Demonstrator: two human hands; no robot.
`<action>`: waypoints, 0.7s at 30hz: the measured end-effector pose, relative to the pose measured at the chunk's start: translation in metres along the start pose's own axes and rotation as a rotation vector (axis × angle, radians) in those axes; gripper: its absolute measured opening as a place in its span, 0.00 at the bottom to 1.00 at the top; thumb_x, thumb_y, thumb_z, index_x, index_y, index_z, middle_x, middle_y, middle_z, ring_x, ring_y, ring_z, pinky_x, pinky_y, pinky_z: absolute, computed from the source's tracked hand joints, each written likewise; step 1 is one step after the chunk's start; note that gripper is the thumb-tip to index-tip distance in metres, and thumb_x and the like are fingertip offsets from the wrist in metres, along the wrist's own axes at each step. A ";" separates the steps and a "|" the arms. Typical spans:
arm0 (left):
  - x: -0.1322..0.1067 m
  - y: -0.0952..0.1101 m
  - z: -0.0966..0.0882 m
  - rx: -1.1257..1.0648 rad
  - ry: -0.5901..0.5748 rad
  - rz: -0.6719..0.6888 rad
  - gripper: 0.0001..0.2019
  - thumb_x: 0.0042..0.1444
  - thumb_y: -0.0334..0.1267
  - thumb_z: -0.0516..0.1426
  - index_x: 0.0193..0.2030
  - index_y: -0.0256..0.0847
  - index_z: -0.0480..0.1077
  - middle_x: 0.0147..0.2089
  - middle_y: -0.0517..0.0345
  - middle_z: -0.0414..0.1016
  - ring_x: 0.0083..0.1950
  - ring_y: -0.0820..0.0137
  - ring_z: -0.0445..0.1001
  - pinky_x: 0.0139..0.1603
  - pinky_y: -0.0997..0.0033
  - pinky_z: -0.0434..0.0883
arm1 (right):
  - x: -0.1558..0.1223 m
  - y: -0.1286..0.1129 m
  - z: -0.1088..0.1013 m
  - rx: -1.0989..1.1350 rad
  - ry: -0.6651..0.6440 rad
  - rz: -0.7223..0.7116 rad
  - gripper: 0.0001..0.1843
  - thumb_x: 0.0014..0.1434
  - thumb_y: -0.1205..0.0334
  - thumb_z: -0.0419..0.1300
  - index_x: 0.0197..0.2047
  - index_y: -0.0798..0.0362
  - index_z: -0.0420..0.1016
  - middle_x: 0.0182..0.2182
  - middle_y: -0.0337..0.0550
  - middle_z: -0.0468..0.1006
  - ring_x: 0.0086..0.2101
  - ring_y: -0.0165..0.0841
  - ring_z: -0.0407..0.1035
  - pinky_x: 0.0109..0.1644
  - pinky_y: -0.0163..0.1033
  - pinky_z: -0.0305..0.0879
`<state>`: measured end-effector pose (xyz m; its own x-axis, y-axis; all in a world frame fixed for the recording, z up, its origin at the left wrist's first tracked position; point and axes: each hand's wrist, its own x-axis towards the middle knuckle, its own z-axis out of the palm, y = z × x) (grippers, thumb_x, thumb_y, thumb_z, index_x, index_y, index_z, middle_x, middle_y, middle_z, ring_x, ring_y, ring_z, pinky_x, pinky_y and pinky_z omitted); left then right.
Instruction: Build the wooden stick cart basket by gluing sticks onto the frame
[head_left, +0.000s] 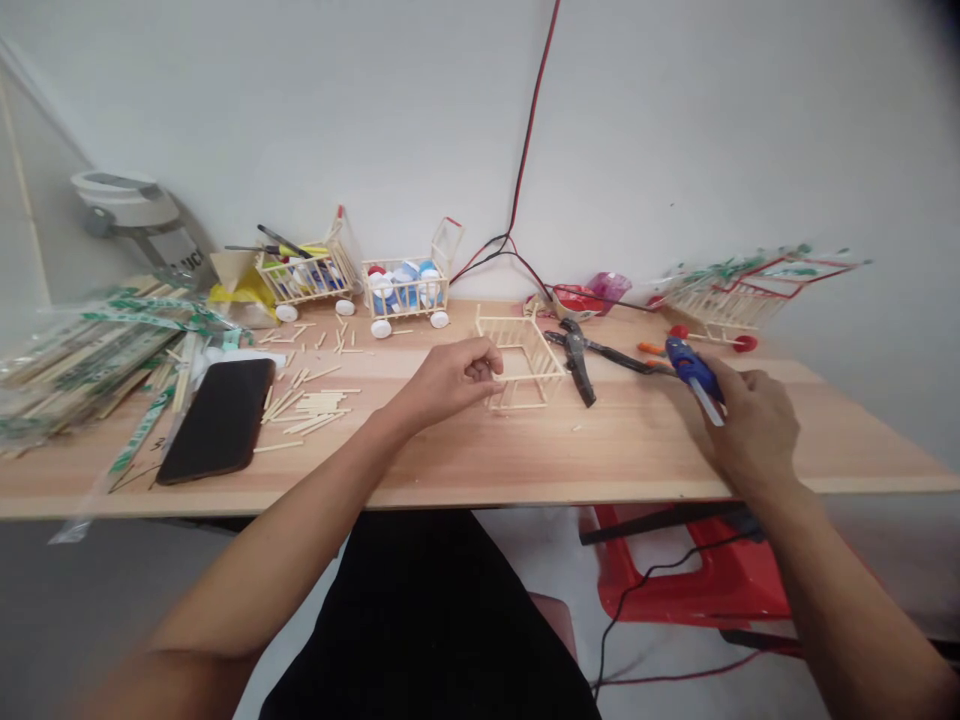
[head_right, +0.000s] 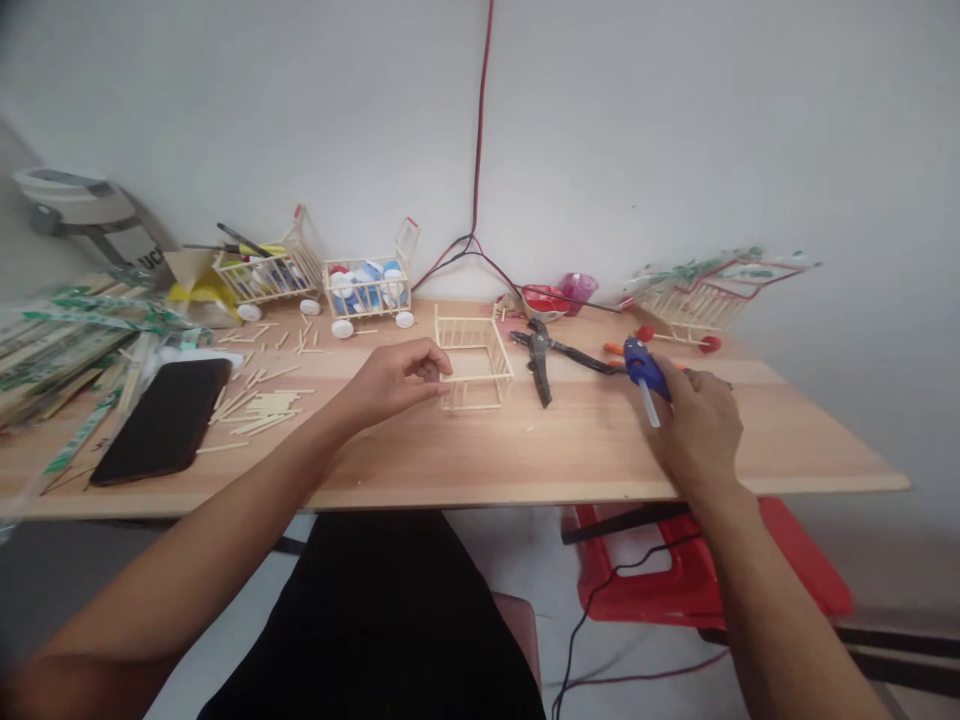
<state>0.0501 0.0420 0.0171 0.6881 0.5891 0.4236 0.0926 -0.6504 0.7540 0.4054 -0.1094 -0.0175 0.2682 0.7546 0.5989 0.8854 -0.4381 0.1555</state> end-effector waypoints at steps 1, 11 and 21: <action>0.000 0.001 0.000 0.006 -0.004 0.000 0.06 0.51 0.30 0.61 0.36 0.36 0.71 0.33 0.58 0.73 0.33 0.74 0.72 0.38 0.74 0.69 | 0.003 0.003 0.003 -0.023 -0.010 -0.012 0.26 0.67 0.52 0.47 0.62 0.54 0.69 0.35 0.53 0.73 0.35 0.41 0.63 0.37 0.42 0.55; -0.001 0.002 -0.001 0.076 0.019 0.042 0.08 0.49 0.26 0.55 0.37 0.36 0.71 0.35 0.56 0.75 0.35 0.73 0.73 0.39 0.73 0.71 | 0.013 0.016 0.025 0.000 -0.117 -0.106 0.28 0.67 0.51 0.48 0.64 0.56 0.67 0.36 0.55 0.74 0.33 0.41 0.64 0.38 0.42 0.56; -0.001 0.005 -0.005 0.099 0.012 0.069 0.06 0.51 0.28 0.57 0.36 0.37 0.73 0.38 0.54 0.76 0.36 0.72 0.74 0.41 0.70 0.72 | 0.012 0.027 0.028 0.256 -0.221 -0.098 0.26 0.62 0.54 0.56 0.61 0.57 0.70 0.49 0.62 0.76 0.48 0.48 0.70 0.49 0.46 0.61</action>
<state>0.0465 0.0402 0.0233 0.6871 0.5466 0.4788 0.1168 -0.7334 0.6696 0.4429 -0.0986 -0.0285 0.2284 0.8865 0.4024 0.9699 -0.2429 -0.0155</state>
